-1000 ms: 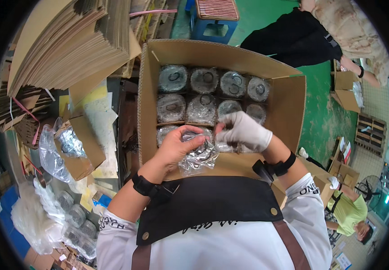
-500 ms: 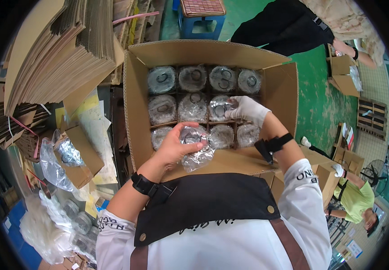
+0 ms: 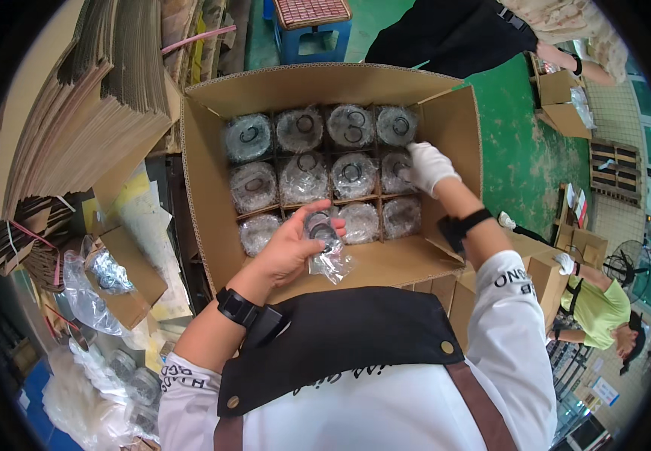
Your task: Packing metal rings or components into cardboard boxes and sealing with tape.
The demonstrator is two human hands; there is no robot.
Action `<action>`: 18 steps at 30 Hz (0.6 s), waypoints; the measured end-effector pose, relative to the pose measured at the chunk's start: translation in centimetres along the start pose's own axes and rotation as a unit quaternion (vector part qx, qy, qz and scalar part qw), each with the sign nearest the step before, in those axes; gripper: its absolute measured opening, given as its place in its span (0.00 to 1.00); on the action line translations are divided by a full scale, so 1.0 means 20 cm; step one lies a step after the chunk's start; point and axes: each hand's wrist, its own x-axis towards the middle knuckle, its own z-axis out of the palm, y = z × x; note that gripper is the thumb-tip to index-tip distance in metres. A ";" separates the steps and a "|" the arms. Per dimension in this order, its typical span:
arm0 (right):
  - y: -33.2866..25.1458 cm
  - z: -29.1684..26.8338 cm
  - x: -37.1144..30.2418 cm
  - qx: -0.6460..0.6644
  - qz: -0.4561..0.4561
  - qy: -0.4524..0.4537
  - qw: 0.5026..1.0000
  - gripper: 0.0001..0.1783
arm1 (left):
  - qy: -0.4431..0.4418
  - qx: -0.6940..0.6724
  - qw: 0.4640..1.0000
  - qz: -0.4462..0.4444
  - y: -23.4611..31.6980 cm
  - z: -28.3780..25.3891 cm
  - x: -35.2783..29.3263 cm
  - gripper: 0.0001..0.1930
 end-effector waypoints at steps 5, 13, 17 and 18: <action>-0.53 -0.24 -0.27 0.393 -0.084 -0.296 0.867 0.34 | 0.075 0.114 0.990 0.025 -0.05 0.01 0.03 0.32; -0.35 -0.21 -0.31 0.483 0.113 -0.352 0.794 0.10 | 0.082 0.066 0.994 -0.024 -0.06 0.07 0.03 0.20; -0.26 -0.15 -0.33 0.552 0.090 -0.354 0.750 0.07 | 0.099 0.107 0.989 -0.038 -0.09 0.03 0.04 0.19; -0.23 -0.14 -0.33 0.557 0.100 -0.352 0.746 0.06 | 0.129 0.115 0.984 -0.043 -0.08 0.04 0.04 0.19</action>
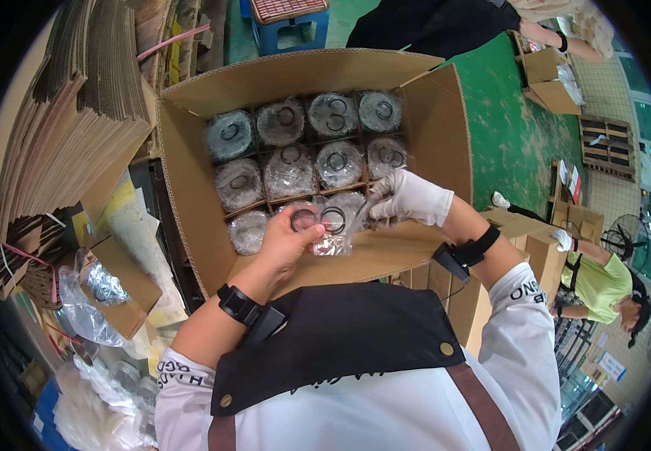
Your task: Packing metal rings or components into cardboard boxes and sealing with tape.
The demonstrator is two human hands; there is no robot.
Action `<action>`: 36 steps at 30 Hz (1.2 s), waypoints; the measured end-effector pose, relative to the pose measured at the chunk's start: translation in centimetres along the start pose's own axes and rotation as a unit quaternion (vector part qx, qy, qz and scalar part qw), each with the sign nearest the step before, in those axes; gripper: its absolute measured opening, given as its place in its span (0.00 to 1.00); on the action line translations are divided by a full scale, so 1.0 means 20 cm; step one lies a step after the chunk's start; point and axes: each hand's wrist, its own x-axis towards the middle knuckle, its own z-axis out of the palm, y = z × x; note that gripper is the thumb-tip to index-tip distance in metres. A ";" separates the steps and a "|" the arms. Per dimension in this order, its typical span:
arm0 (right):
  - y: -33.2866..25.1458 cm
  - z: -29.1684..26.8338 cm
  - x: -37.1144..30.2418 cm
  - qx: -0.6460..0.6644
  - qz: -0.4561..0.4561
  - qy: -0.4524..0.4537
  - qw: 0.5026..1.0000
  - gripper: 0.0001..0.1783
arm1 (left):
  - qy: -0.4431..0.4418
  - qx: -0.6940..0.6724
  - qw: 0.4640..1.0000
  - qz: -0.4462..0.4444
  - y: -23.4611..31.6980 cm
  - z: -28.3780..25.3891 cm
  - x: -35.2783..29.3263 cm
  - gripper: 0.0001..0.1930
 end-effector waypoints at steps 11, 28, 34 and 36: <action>0.01 0.01 -0.06 0.069 -0.101 0.100 0.988 0.08 | 0.080 -0.072 0.994 0.012 0.01 0.03 0.02 0.19; -0.11 -0.11 0.03 -0.587 0.084 0.097 0.799 0.35 | 0.076 0.037 0.996 0.017 0.04 -0.15 -0.05 0.19; -0.10 0.26 0.29 -0.336 -0.034 -0.102 0.936 0.30 | 0.054 0.063 0.997 -0.006 0.04 -0.14 -0.08 0.19; 0.08 0.21 0.44 -0.443 -0.069 -0.100 0.888 0.27 | 0.078 0.003 0.997 -0.028 0.05 -0.16 -0.09 0.21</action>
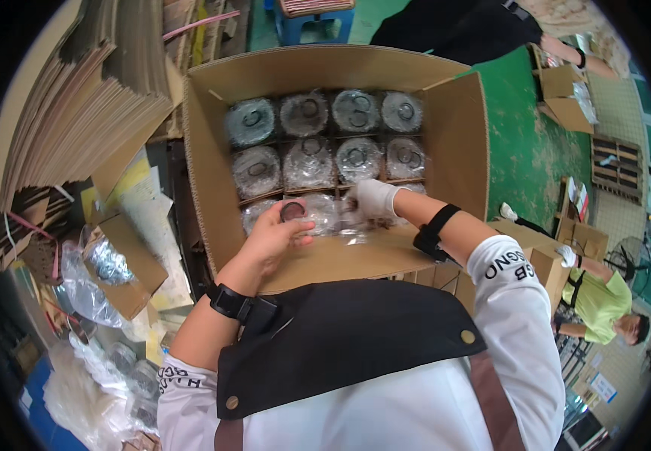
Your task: Packing metal rings or components into cardboard boxes and sealing with tape.
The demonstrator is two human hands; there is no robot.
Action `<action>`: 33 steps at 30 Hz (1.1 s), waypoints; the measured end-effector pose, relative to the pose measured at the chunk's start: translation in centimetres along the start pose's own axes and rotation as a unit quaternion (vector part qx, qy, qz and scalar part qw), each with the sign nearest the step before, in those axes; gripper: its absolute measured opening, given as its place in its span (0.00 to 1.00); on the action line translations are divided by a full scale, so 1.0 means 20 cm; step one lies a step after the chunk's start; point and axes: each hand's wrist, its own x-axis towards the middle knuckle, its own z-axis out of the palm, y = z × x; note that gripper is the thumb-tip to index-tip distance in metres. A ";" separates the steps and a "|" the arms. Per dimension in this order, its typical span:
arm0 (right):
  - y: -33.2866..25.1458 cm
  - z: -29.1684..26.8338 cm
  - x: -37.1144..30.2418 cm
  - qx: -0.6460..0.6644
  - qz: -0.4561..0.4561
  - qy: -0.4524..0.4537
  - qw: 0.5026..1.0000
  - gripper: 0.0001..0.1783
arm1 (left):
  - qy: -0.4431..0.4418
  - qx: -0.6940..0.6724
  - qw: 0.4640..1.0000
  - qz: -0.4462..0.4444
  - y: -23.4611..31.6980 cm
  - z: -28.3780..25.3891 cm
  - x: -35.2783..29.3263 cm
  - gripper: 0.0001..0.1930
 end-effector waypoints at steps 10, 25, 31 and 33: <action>-0.43 -0.03 0.13 0.155 -0.082 0.036 0.984 0.30 | 0.041 0.088 0.995 0.027 -0.01 -0.16 -0.17 0.28; -0.60 -0.05 -0.05 -0.228 0.037 0.120 0.966 0.20 | 0.579 0.489 0.641 0.117 -0.29 -1.66 -0.71 0.23; -0.64 -0.14 -0.28 -0.132 0.057 0.224 0.964 0.19 | 0.591 0.489 0.633 0.106 -0.27 -1.69 -0.65 0.18; -0.60 -0.16 -0.34 -0.113 0.012 0.302 0.946 0.18 | 0.570 0.363 0.720 0.158 -0.24 -1.67 -0.74 0.15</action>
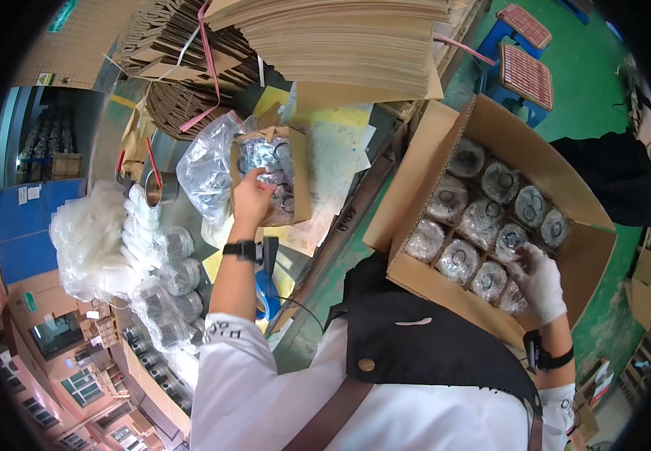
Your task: Packing metal rings or components into cardboard boxes and sealing with tape.
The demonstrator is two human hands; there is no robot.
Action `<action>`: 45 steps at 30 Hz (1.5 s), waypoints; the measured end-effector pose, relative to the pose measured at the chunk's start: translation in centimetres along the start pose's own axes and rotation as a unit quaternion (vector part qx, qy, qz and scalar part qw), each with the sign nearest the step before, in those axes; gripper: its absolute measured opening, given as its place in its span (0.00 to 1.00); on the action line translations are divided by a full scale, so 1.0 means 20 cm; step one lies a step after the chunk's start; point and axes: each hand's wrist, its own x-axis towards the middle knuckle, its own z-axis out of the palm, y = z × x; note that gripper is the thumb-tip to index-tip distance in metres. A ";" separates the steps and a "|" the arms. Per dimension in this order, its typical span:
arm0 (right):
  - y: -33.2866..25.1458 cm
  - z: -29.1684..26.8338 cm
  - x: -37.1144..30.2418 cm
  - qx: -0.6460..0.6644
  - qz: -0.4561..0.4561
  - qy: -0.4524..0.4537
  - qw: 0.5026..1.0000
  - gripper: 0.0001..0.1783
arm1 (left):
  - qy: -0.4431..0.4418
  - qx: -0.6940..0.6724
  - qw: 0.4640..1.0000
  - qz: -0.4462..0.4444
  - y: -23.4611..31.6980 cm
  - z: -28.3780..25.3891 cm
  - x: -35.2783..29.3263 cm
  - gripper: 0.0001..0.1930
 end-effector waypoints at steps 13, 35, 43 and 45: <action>0.13 -0.21 -0.14 0.179 0.013 0.090 0.980 0.14 | -0.089 -0.280 0.955 -0.024 -0.10 -0.21 -0.06 0.10; -0.14 -0.24 -0.14 0.227 -0.030 -0.041 0.973 0.18 | 0.093 -0.229 0.966 0.078 0.27 -0.36 -0.23 0.17; -0.53 0.02 0.21 0.395 -0.061 -0.252 0.881 0.12 | -0.227 -0.270 0.854 0.382 1.31 0.00 -0.56 0.24; -0.42 0.20 0.34 0.335 0.009 -0.267 0.904 0.12 | -0.124 -0.244 0.902 0.333 1.24 -0.02 -0.49 0.26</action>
